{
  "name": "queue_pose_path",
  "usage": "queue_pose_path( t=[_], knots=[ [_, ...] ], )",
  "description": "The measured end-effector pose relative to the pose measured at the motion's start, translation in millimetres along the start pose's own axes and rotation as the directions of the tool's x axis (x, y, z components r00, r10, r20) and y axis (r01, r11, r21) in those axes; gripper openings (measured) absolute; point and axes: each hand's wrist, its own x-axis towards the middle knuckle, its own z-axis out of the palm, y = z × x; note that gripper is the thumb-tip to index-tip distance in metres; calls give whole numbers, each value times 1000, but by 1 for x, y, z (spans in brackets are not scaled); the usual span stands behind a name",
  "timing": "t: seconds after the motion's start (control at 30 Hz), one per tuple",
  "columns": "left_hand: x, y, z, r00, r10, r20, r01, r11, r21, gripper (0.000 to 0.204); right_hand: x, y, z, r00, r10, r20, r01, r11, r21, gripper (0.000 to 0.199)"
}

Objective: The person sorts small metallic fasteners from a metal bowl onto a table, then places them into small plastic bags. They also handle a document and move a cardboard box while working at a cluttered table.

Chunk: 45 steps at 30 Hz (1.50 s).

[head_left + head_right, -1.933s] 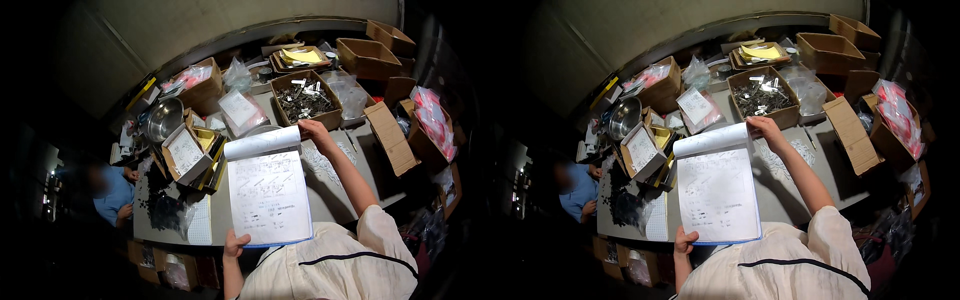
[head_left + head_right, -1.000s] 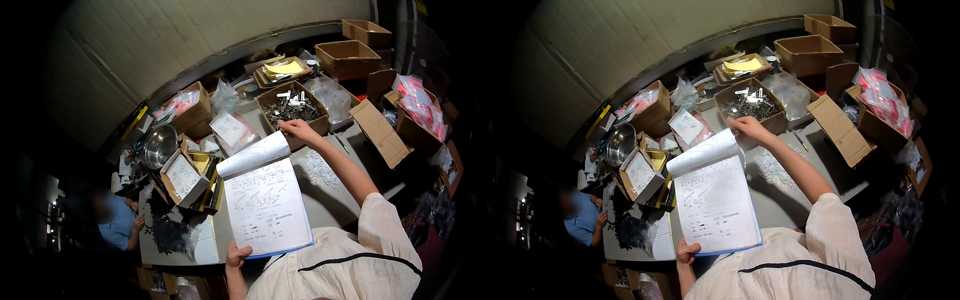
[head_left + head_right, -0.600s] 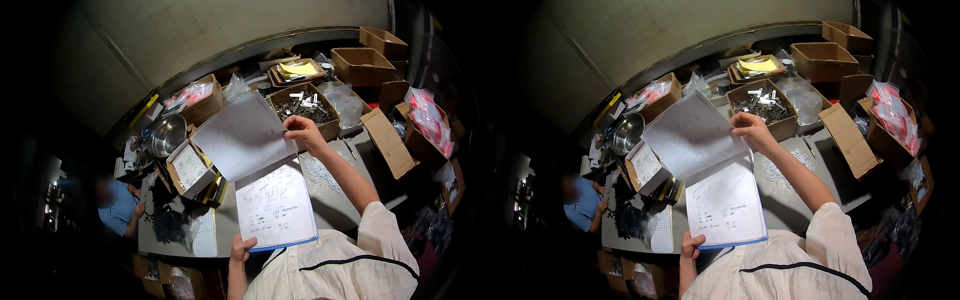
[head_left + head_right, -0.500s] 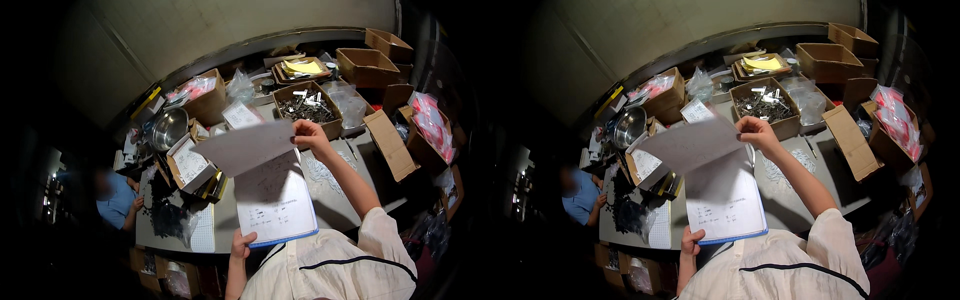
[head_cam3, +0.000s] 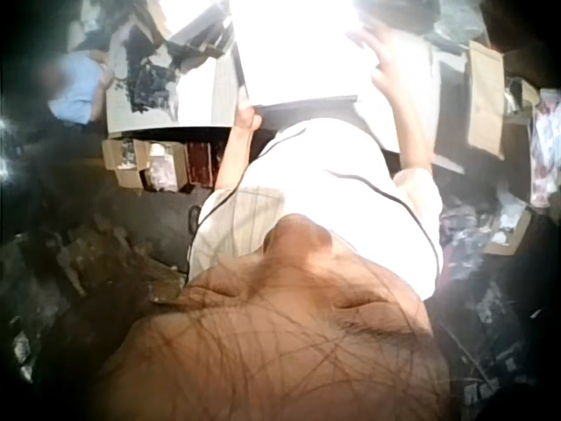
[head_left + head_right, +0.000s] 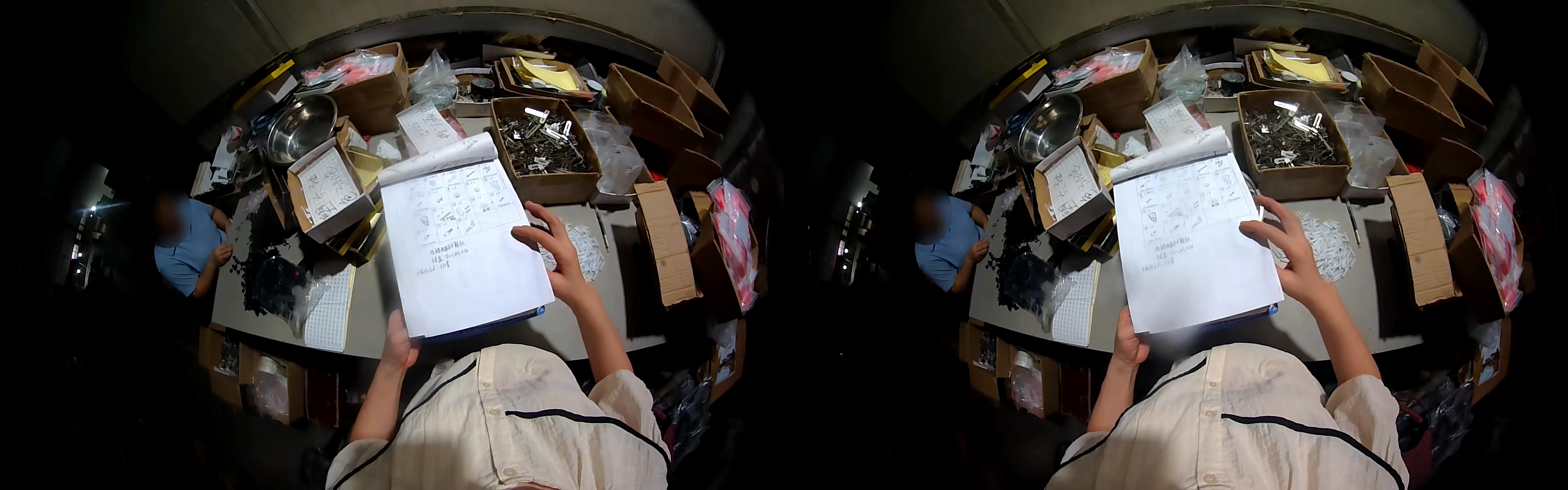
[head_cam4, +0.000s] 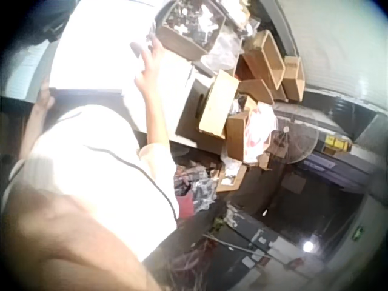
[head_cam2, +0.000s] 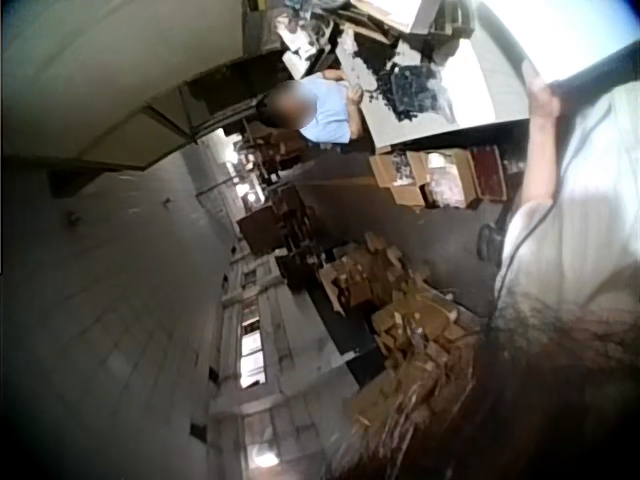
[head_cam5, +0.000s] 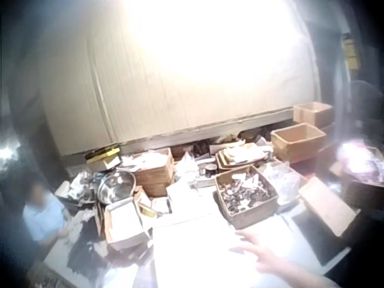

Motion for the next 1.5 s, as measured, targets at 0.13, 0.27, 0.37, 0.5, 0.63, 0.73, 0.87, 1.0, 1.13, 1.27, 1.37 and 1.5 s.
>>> queue_pose_path(
  t=[0.13,0.27,0.37,0.5,0.63,0.73,0.87,1.0,1.13,1.27,1.37,1.5],
  knots=[
    [-1,1,9,999,10,39,-10,1000,13,36,-19,5,12,978,209,15,-197,893,404,57],
    [-4,1,12,1000,-2,28,1,999,33,34,-32,0,19,932,359,45,-300,698,651,62],
    [-6,2,9,996,-15,85,9,997,74,36,-34,-1,21,942,337,8,-237,645,727,60],
    [-6,0,4,991,-10,130,-1,997,77,44,-31,-14,20,940,339,-51,-180,615,768,53],
    [5,10,15,989,29,146,-22,998,-50,49,-37,-20,20,935,352,-55,-179,600,780,52],
    [9,11,25,999,25,34,-25,1000,-4,47,-40,-16,17,936,351,-1,-230,614,755,51],
    [3,16,25,999,48,19,-48,999,-7,46,-25,-16,-18,975,215,52,-210,822,529,53],
    [2,17,23,997,66,36,-67,998,10,46,-2,-55,-43,991,59,-118,14,845,534,31],
    [3,18,26,996,46,74,-48,999,13,46,28,-119,-70,842,-536,64,295,557,776,30],
    [-6,19,18,993,58,99,-65,996,68,48,40,-186,-69,731,-663,161,30,267,963,32],
    [-11,17,20,994,66,85,-70,996,52,50,68,-194,-64,514,-857,38,73,87,994,25],
    [-19,16,22,993,81,84,-86,995,48,49,46,-223,-52,785,-609,-112,104,-49,993,38]
  ],
)
